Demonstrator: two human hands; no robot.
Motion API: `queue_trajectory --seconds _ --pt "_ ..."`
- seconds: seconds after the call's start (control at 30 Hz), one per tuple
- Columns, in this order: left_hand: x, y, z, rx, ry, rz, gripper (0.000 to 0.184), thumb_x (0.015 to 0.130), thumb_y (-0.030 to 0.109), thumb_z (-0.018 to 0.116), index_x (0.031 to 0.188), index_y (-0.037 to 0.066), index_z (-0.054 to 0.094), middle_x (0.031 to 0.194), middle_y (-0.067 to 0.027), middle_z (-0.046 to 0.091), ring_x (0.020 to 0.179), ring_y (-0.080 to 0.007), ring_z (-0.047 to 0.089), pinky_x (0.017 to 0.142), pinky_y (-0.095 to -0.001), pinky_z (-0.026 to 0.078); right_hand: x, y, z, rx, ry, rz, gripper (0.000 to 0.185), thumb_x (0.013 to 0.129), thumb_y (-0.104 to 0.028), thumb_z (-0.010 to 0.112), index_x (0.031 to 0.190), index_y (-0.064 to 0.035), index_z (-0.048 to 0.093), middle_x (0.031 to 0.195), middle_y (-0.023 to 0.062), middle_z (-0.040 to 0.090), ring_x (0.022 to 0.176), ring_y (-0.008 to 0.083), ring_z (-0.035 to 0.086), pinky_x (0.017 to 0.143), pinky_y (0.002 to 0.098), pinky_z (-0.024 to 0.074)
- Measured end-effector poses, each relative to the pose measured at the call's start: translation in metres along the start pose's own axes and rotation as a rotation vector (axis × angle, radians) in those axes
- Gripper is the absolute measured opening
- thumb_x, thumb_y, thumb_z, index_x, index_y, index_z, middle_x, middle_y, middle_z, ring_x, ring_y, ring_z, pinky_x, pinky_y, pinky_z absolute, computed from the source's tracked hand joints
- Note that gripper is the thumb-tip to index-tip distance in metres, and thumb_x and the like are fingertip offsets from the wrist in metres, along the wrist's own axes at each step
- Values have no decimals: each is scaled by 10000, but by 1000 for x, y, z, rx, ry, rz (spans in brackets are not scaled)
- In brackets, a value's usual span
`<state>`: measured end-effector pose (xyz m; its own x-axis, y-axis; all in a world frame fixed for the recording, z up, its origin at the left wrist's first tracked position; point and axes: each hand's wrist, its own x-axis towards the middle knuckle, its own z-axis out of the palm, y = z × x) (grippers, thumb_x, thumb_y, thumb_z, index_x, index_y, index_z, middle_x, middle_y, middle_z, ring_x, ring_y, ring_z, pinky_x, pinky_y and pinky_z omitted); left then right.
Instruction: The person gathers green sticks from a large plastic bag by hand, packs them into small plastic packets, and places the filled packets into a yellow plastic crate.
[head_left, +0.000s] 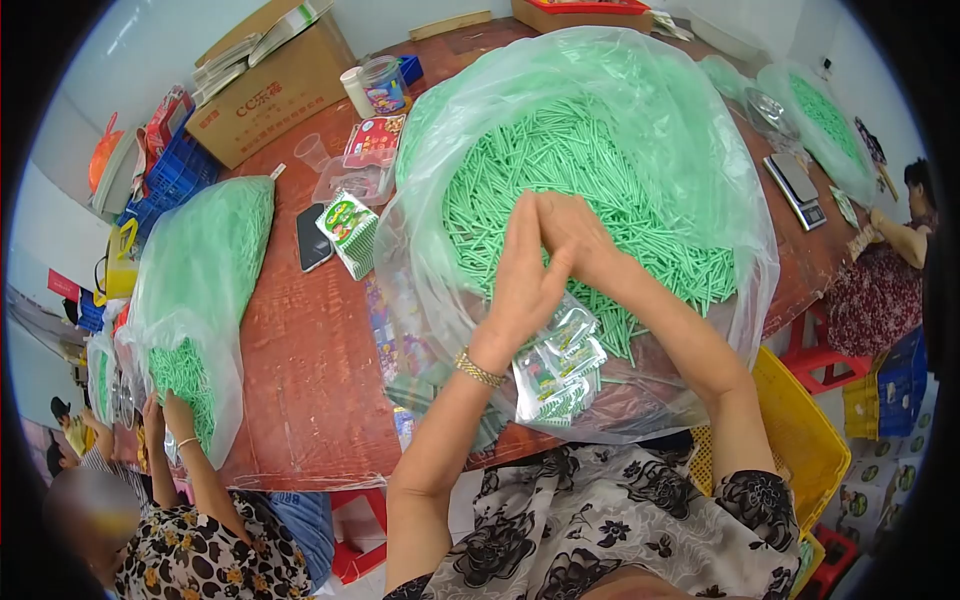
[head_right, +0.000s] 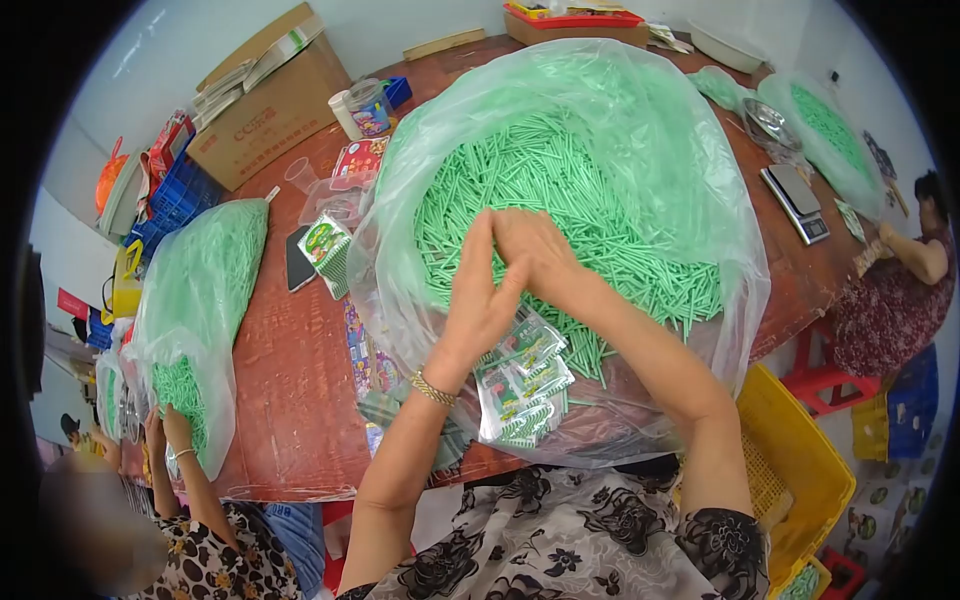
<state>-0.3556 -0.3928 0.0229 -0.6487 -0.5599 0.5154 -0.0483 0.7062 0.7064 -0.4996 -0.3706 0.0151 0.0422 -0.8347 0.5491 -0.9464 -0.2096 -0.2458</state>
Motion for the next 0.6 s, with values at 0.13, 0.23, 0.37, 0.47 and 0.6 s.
queue_trajectory --seconds 0.13,0.23,0.37,0.47,0.6 --pt "-6 26 10 -65 -118 82 788 929 253 632 1477 -107 194 1502 -302 309 1398 -435 317 1146 -453 291 -27 18 -11 84 -3 212 194 813 -133 646 869 10 528 778 231 622 723 425 614 589 494 461" --pt "-9 37 7 56 -18 138 716 916 243 659 1456 -69 308 1491 -278 347 1349 -419 390 1107 -457 329 -35 14 -38 193 8 314 306 847 -243 714 837 13 546 667 199 586 661 380 614 586 460 460" --pt "-9 42 11 -423 199 -280 625 948 231 638 1441 -44 370 1489 -212 388 1338 -322 435 1084 -433 349 -41 6 -39 817 282 460 352 898 -316 717 814 14 624 656 50 591 613 121 494 567 318 411" --pt "-4 44 25 -961 64 -529 720 980 455 552 1485 -1 319 1462 -145 421 1327 -247 434 1108 -414 322 -44 -8 -35 1107 311 490 335 911 -319 704 818 -5 632 678 10 547 689 86 498 613 282 407" --pt "4 56 39 -1285 55 -726 760 961 621 445 1453 46 378 1355 -100 507 1294 -227 449 1090 -417 340 -48 -2 -24 981 290 402 176 922 -186 677 877 -40 590 825 -8 587 724 89 533 651 260 441"
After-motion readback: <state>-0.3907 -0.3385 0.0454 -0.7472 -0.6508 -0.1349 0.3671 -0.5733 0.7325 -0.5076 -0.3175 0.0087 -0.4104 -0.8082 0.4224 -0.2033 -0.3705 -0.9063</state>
